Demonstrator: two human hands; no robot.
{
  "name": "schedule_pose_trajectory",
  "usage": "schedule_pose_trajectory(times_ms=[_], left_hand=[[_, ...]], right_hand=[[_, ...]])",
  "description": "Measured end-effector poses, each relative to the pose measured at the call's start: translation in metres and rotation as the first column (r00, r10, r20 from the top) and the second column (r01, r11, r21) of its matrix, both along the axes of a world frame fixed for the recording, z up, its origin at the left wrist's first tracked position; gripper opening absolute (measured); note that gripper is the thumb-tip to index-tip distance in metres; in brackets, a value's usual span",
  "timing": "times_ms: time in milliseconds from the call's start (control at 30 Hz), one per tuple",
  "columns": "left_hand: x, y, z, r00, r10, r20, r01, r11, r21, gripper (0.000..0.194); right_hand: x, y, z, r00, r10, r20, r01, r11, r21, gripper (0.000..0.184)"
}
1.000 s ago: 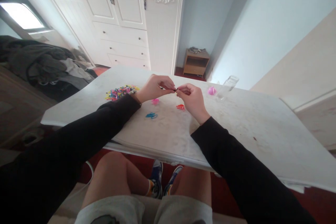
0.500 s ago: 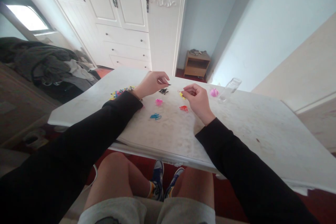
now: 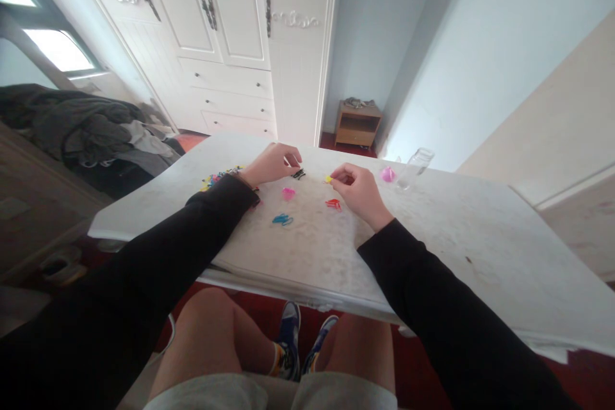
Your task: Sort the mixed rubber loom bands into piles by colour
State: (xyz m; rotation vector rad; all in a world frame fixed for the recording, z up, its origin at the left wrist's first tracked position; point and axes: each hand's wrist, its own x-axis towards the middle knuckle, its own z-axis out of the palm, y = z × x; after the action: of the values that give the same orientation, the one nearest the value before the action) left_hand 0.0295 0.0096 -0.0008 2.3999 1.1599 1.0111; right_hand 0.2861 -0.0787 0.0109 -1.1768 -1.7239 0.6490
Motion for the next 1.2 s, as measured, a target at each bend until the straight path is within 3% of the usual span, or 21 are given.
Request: schedule_pose_trajectory(times_ms=[167,500,933,1200], left_hand=[[-0.0009,0.0006,-0.0005,1.0,0.012,-0.002,-0.012,0.999,0.03,0.015],[-0.0002,0.0054,-0.0031,1.0,0.004,0.013,-0.005,0.999,0.045,0.013],[0.0017,0.0041,-0.0005,1.0,0.003,0.005,-0.003,1.0,0.013,0.014],[0.0016,0.002,0.0013,1.0,-0.013,0.025,0.012,0.999,0.032,0.014]], right_hand=[[0.0015,-0.0025,0.003,0.989,-0.028,0.145,0.022,0.999,0.042,0.005],[0.0046,-0.0026,0.0078,0.954,0.007,0.3,-0.02,0.999,0.04,0.01],[0.0065,-0.0041,0.0102,0.9,0.084,0.428,-0.095,0.995,0.004,0.012],[0.0071,0.0008,0.0051,0.872,0.059,0.486,-0.072,0.997,0.01,0.011]])
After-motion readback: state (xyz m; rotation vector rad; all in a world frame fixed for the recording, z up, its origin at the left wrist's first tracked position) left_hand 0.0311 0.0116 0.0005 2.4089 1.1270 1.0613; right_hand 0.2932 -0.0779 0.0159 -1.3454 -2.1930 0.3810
